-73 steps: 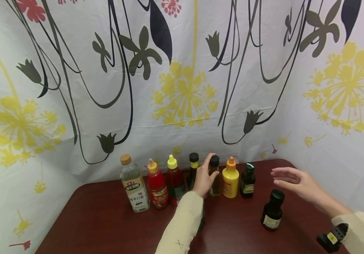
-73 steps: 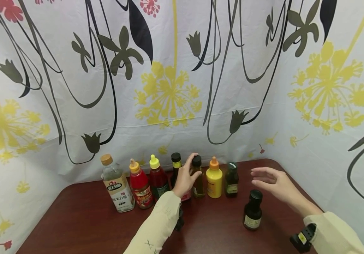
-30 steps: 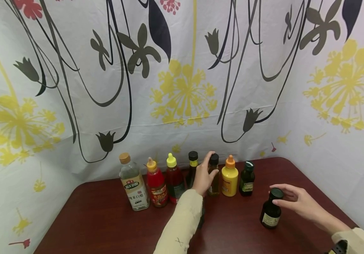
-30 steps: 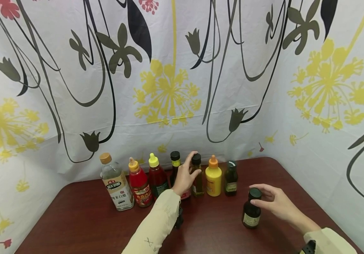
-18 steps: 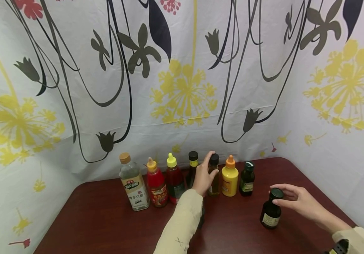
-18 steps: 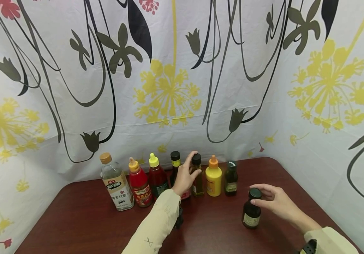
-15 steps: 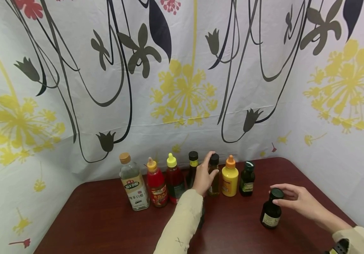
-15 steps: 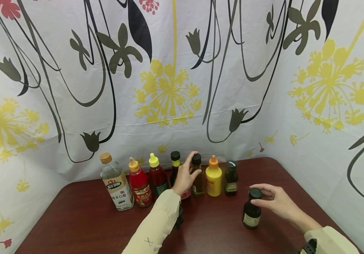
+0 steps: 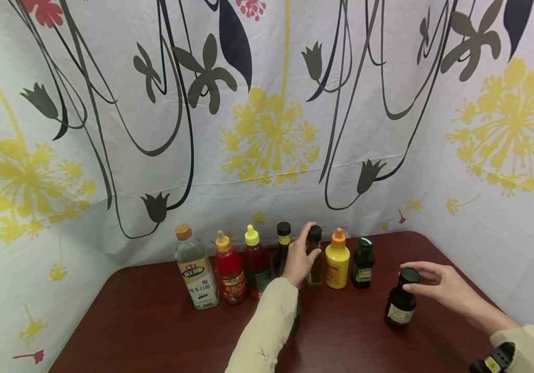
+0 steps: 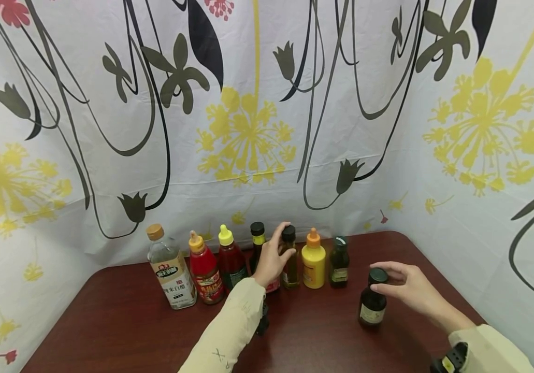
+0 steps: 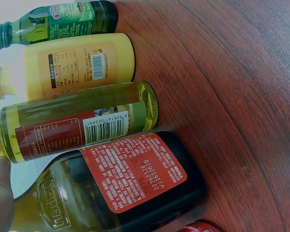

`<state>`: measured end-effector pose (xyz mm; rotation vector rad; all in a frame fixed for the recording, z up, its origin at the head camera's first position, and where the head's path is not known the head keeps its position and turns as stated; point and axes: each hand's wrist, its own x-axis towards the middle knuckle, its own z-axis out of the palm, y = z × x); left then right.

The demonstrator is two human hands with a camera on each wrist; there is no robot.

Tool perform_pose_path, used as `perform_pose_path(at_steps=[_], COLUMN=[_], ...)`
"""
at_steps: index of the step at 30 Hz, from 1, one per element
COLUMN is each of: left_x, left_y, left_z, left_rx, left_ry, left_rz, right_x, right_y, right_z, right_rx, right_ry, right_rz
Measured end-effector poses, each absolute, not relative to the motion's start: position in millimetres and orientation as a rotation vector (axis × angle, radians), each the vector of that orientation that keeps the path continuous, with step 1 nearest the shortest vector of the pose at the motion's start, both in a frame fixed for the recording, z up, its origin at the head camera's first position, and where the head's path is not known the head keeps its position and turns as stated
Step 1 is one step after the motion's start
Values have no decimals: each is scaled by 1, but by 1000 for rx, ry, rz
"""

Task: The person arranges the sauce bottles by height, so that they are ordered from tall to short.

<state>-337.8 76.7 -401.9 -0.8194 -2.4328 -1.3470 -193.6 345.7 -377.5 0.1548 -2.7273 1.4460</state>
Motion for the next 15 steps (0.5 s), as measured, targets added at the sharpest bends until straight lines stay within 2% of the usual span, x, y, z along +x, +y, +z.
perform_pose_path(at_steps=[15], left_x=[-336], left_y=[76], left_z=[-401], left_rx=[-818], left_ry=[-2439], left_rz=[-1319], right_x=[-198], right_y=[352], right_z=[-365], right_rx=[120], right_ry=[-2726], right_rz=[1339])
